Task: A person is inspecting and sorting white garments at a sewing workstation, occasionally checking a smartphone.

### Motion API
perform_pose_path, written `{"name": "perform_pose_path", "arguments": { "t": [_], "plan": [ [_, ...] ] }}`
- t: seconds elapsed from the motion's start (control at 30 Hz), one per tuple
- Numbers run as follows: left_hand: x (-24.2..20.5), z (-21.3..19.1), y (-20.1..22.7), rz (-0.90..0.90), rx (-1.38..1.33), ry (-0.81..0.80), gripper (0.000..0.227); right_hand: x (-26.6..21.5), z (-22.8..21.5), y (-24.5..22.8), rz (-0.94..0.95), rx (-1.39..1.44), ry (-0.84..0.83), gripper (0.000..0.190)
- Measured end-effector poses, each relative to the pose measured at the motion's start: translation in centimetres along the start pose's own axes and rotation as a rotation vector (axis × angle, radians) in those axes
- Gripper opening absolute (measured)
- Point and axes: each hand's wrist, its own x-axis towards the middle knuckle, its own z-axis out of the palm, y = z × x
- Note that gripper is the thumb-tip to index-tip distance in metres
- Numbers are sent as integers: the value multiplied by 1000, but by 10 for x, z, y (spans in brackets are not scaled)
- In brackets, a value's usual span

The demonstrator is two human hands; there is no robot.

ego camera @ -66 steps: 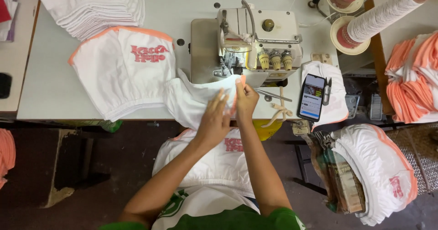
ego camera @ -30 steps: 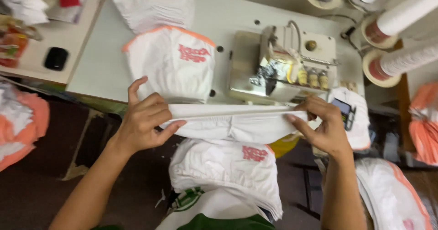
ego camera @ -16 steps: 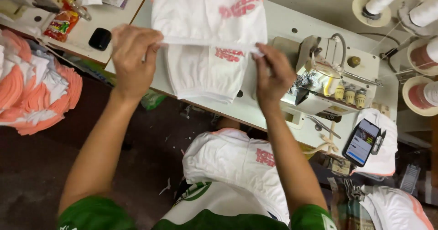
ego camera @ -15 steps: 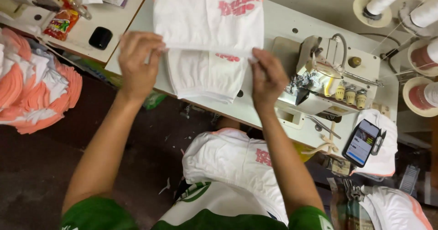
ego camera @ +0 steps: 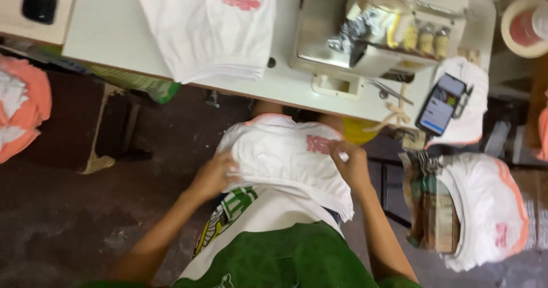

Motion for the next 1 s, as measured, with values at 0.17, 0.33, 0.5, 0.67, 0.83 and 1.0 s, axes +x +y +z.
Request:
{"name": "perform_pose_path", "arguments": {
  "t": [0.17, 0.33, 0.5, 0.67, 0.83, 1.0],
  "plan": [
    [-25, 27, -20, 76, 172, -224, 18, -159, -20, 57, 453, -121, -193, 22],
    [-16, 39, -25, 344, 509, -366, 28, -197, 11, 81, 533, -91, -15, 28],
    [-9, 37, -5, 455, 647, -437, 31, -183, -22, 69, 330, 35, -108, 37],
    [14, 18, -7, -89, 395, -350, 26, -146, -59, 63, 581, 374, -320, 29],
    [42, -36, 71, 107, 88, -46, 10, -152, -32, 71, 509, 255, -382, 15],
    [62, -62, 75, 459, 246, 52, 15, -155, -42, 84, 364, 192, -292, 14]
  ]
}}
